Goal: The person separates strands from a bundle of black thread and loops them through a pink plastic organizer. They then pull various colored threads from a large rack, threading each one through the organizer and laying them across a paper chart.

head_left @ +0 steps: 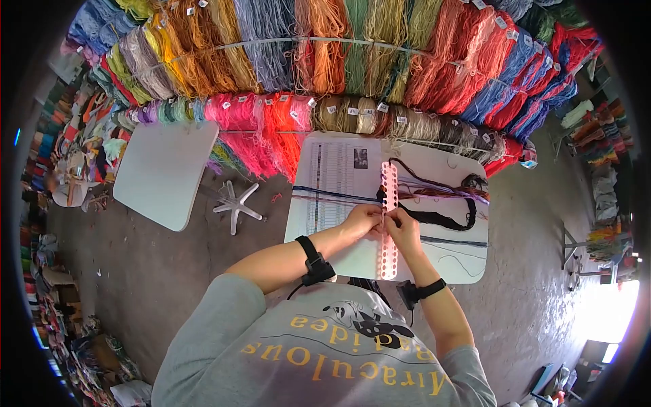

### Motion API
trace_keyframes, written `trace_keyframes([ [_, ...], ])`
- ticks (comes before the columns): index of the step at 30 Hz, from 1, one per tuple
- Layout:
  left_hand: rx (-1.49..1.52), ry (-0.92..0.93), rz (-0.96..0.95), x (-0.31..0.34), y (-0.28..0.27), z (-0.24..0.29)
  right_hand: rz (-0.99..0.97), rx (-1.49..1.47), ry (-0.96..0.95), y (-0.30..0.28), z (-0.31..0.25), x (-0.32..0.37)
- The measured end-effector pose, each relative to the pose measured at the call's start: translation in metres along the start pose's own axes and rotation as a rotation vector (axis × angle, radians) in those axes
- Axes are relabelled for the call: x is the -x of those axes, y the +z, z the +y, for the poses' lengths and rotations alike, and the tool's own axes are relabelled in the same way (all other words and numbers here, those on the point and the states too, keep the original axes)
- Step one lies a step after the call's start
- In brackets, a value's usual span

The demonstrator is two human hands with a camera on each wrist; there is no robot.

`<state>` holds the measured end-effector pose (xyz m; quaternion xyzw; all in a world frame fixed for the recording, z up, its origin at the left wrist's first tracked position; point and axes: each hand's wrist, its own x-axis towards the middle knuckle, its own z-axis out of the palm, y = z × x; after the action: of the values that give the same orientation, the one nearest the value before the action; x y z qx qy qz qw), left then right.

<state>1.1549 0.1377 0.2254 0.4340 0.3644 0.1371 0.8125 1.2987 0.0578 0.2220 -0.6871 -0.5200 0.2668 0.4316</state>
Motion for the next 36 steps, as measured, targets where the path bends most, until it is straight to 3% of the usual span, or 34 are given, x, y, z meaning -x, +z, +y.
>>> trace_keyframes([
  [4,-0.207,0.133,0.051,0.0,0.004,0.0,-0.02,-0.001,0.005,-0.002,-0.003,0.0],
  [8,-0.369,0.161,0.164,0.013,0.0,0.011,0.0,0.232,0.031,0.006,-0.002,0.008],
  [10,-0.776,0.286,0.24,0.017,-0.014,0.016,0.015,0.3,-0.01,0.009,-0.003,0.01],
  [12,-0.713,0.276,0.27,0.02,-0.022,0.019,0.047,0.355,-0.064,0.012,-0.006,0.013],
  [15,-0.254,0.048,0.199,0.02,-0.026,0.019,0.089,0.392,-0.116,0.015,-0.003,0.015],
  [19,-0.161,-0.033,0.238,0.012,-0.024,0.016,0.116,0.408,-0.141,0.017,-0.002,0.015],
  [25,-0.295,0.045,0.189,0.019,-0.028,0.022,0.103,0.457,-0.139,0.019,-0.006,0.015],
  [27,0.103,-0.045,0.075,0.026,-0.036,0.037,0.135,0.489,-0.154,0.021,-0.008,0.014],
  [28,0.097,-0.048,0.073,0.028,-0.043,0.043,0.139,0.486,-0.15,0.022,-0.009,0.014],
  [30,0.407,-0.021,-0.287,0.033,-0.055,0.053,0.112,0.493,-0.162,0.02,-0.012,0.014],
  [31,0.534,-0.027,-0.222,0.045,-0.045,0.067,0.116,0.491,-0.16,0.019,-0.013,0.014],
  [36,0.3,-0.065,-0.343,0.029,-0.03,0.052,0.159,0.322,-0.184,0.016,-0.007,0.019],
])
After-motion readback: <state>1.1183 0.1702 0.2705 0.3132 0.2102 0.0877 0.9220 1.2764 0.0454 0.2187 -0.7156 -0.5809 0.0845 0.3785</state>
